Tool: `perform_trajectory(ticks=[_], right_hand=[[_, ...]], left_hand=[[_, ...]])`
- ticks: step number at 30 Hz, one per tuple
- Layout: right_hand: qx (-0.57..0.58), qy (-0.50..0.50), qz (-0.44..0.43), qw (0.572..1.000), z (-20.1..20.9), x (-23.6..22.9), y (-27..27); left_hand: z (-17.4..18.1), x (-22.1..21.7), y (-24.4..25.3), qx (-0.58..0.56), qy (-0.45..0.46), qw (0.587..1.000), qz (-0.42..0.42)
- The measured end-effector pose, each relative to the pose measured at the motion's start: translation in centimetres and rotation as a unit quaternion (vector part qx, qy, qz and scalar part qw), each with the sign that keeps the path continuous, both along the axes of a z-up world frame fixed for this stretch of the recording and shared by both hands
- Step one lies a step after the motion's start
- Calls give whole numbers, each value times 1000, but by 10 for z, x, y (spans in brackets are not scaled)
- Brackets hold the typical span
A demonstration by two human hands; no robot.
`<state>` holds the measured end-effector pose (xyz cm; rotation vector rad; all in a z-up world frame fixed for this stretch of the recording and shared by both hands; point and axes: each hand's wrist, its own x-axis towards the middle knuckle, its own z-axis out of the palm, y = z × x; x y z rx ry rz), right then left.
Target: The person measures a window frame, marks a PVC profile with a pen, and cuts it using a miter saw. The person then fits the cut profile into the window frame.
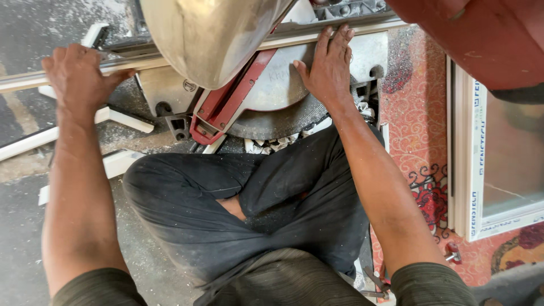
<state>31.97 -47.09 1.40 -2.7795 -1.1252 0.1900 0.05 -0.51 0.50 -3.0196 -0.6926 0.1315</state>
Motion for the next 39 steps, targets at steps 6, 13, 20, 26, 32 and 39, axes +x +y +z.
perform_trajectory(ticks=[6,13,20,26,32,39], right_hand=[[-5,7,-5,1000,7,0,-1],[-10,56,-23,998,15,-2,2],[12,37,-13,999,4,-4,-4],[36,33,-15,999,-3,-4,-12],[40,7,6,999,-15,1,-14],[31,14,3,999,-20,1,-15]], left_hand=[[0,23,-96,-94,-199,975,-23],[5,104,-181,-95,-266,957,-67],[0,117,-187,-108,-316,942,13],[-14,119,-183,-82,-306,948,1],[-29,116,-177,-65,-295,953,-5],[-72,114,-167,-41,-302,952,-15]])
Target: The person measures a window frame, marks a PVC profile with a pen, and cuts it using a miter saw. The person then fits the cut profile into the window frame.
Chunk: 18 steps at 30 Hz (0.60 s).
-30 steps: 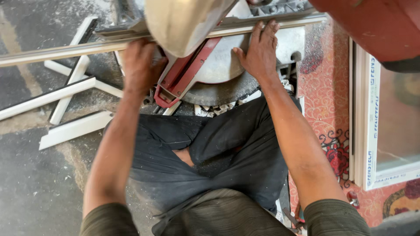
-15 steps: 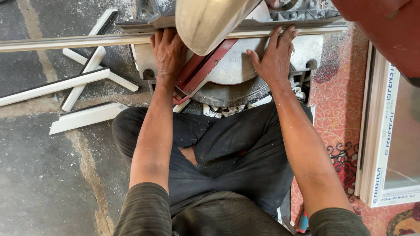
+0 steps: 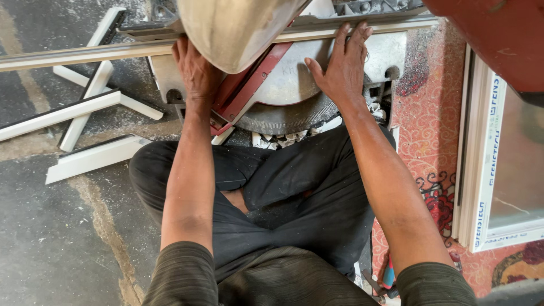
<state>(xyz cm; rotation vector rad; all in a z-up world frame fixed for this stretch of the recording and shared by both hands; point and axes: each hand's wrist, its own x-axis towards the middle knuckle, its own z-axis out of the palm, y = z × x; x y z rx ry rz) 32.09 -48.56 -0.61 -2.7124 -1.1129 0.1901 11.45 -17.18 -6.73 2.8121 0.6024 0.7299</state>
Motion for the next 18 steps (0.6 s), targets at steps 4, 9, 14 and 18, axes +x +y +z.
perform_trajectory(ticks=[4,9,14,18], right_hand=[[11,-24,13,1000,-5,-1,-3],[29,-43,24,998,-10,-6,0],[42,-27,5,999,0,-5,3],[41,-11,-34,999,6,-10,13]], left_hand=[[-15,-5,2,-56,-9,998,-2],[-2,-11,-3,-26,9,999,20],[13,-3,-5,-146,18,989,6],[15,-3,-3,-34,-1,999,7]])
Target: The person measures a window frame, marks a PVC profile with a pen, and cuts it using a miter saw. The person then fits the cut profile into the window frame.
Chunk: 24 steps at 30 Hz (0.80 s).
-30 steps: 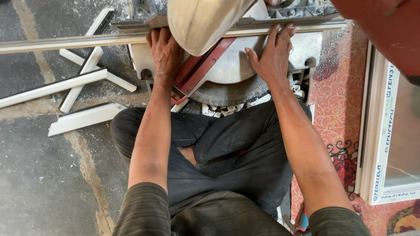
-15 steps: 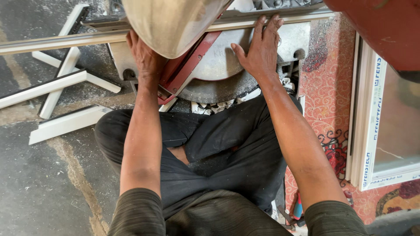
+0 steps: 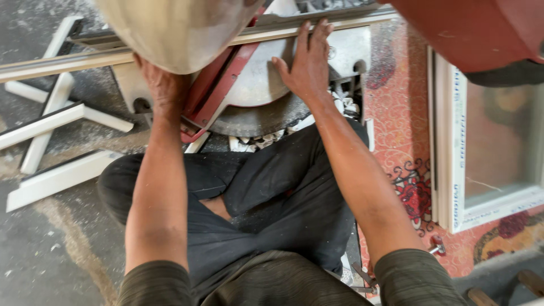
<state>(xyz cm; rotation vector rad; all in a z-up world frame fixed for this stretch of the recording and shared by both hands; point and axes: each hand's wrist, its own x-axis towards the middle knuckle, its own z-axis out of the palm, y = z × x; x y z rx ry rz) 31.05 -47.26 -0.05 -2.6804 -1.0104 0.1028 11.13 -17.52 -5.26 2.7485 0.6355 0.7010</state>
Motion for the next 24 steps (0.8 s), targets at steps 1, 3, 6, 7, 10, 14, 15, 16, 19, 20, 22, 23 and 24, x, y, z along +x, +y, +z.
perform_trajectory(ticks=[1,3,6,7,10,14,15,16,19,20,22,23,24], right_hand=[[1,-8,-1,1000,1,-1,1],[1,-24,1,1000,3,-1,0],[14,-48,13,999,7,1,1],[8,-46,9,999,7,0,2],[-1,-39,0,999,12,-2,4],[-38,41,-30,998,31,10,-1],[-56,83,-42,994,37,16,-5],[-14,152,-101,983,42,23,-10],[167,117,-190,960,56,53,-40],[162,113,-227,954,57,61,-50],[159,86,-273,945,52,79,-65],[161,63,-282,944,48,86,-71],[154,59,-277,947,42,92,-76]], left_hand=[[-1,2,0,-30,21,999,2],[-1,0,-4,-90,66,994,8],[1,1,-3,-147,46,988,20],[2,-1,-3,-133,47,990,17],[1,-1,-2,-123,41,991,21],[3,4,-2,-135,39,990,28],[3,7,-2,-119,50,991,27],[4,7,-1,-133,61,989,33],[6,6,2,-120,81,989,36],[7,4,0,-82,79,993,24],[9,4,-4,-43,68,997,8],[11,4,-5,-42,60,997,4],[13,3,-5,-41,52,998,0]])
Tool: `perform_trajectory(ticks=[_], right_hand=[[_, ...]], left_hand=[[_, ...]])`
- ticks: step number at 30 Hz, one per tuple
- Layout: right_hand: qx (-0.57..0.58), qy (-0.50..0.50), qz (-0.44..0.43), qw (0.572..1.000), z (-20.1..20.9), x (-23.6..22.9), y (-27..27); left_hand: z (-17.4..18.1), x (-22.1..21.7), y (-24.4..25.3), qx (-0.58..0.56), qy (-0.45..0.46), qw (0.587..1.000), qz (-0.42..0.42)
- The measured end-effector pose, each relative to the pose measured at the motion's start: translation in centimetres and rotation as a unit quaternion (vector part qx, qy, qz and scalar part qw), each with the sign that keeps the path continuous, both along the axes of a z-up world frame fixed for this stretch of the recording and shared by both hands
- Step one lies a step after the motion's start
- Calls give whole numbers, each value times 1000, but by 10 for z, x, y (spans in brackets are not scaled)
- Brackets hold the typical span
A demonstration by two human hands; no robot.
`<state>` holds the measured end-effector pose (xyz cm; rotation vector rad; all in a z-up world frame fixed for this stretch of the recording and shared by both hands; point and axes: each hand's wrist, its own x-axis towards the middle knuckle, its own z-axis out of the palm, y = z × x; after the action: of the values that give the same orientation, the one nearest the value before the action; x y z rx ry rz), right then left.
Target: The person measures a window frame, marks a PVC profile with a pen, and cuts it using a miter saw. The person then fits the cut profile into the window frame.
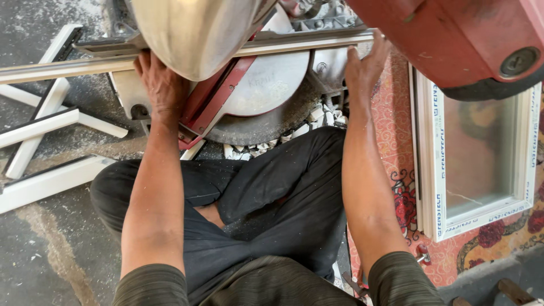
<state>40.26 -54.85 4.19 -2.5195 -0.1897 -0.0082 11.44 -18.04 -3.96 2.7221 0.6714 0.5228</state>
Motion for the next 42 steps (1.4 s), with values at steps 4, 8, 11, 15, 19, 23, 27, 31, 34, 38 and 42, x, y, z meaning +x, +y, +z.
perform_trajectory(ticks=[4,8,11,15,19,23,27,31,34,38,42], right_hand=[[-26,-19,76,997,-25,19,-18],[-93,12,55,994,-49,35,-28],[-20,28,44,998,-63,37,-31],[-46,41,34,998,-67,35,-29],[-27,58,21,998,-67,36,-26],[-54,38,44,997,-72,35,-29],[-47,49,34,997,-75,35,-31],[-37,42,39,998,-75,35,-29],[-8,43,25,999,-78,36,-33],[-14,24,28,999,-88,44,-41],[20,-34,43,998,-98,48,-49]], left_hand=[[9,-1,-2,-8,15,1000,10],[9,0,-1,-43,36,998,18],[3,0,0,-42,-10,999,13],[-8,-2,2,-5,-49,999,11],[-12,0,6,30,-29,999,10],[-1,-1,0,32,-24,999,3],[13,-1,-3,20,-32,999,0],[19,1,-3,30,-28,999,-8],[18,1,-4,38,-28,999,-3],[14,-1,-3,36,-20,999,-2],[4,0,-2,18,-55,998,-4]])
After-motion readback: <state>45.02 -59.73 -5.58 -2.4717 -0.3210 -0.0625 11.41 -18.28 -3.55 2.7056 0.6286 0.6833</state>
